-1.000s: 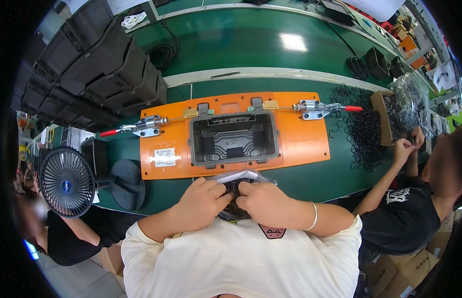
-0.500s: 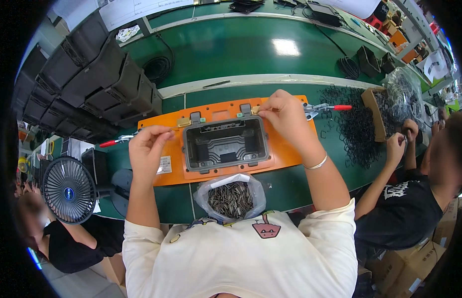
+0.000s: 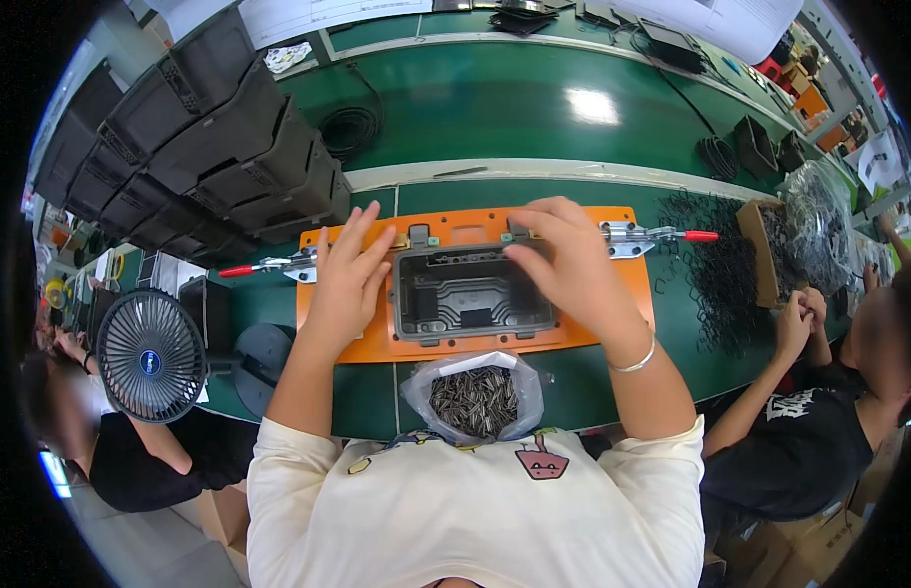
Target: Assembling black plastic components into a metal jig and securing them with pins.
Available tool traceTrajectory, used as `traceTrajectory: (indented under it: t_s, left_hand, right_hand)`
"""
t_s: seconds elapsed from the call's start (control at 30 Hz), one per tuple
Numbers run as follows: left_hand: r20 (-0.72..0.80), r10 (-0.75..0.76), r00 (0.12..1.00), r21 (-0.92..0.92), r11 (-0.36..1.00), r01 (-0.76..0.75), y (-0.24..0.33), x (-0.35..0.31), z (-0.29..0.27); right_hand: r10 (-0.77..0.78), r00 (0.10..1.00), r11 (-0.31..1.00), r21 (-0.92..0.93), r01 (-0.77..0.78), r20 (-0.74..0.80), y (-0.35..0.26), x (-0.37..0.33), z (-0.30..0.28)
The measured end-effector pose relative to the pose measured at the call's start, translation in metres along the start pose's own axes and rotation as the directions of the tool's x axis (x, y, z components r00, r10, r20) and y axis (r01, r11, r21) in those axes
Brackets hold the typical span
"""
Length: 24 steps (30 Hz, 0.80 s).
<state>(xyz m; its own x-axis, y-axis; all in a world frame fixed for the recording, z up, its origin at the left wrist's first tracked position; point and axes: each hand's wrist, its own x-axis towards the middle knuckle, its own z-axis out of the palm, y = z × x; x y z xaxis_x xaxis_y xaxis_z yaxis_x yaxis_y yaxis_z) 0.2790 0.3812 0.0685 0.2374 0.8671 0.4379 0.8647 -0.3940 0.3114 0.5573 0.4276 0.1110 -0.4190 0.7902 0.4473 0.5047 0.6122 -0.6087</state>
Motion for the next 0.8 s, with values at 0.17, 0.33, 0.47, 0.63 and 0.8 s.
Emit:
traceTrajectory:
  t_s: [0.17, 0.33, 0.47, 0.63, 0.8]
  left_hand:
    - [-0.404, -0.410, 0.818, -0.502, 0.846, 0.176, -0.005, -0.032, -0.014]
    - [-0.270, -0.908, 0.321, -0.958, 0.288, 0.010, -0.034, -0.060, -0.020]
    - [0.061, -0.957, 0.284, -0.978, -0.115, -0.177, -0.071, -0.057, -0.024]
    - [0.060, -0.971, 0.232, -0.967, -0.114, -0.229, -0.096, -0.035, -0.030]
    - [-0.340, -0.911, 0.234, -0.932, 0.293, -0.212, -0.090, -0.015, -0.051]
  right_hand:
    - [-0.042, 0.991, 0.993, 0.115, 0.028, 0.126, -0.003, 0.048, 0.044]
    - [0.087, 0.870, 0.996, -0.059, -0.066, 0.486, -0.013, 0.094, 0.075]
    - [0.240, 0.808, 0.971, -0.133, -0.200, 0.538, -0.018, 0.103, 0.078]
    - [0.198, 0.776, 0.978, -0.074, -0.193, 0.599, -0.022, 0.107, 0.077]
    - [0.295, 0.689, 0.947, -0.108, -0.302, 0.662, -0.026, 0.113, 0.070]
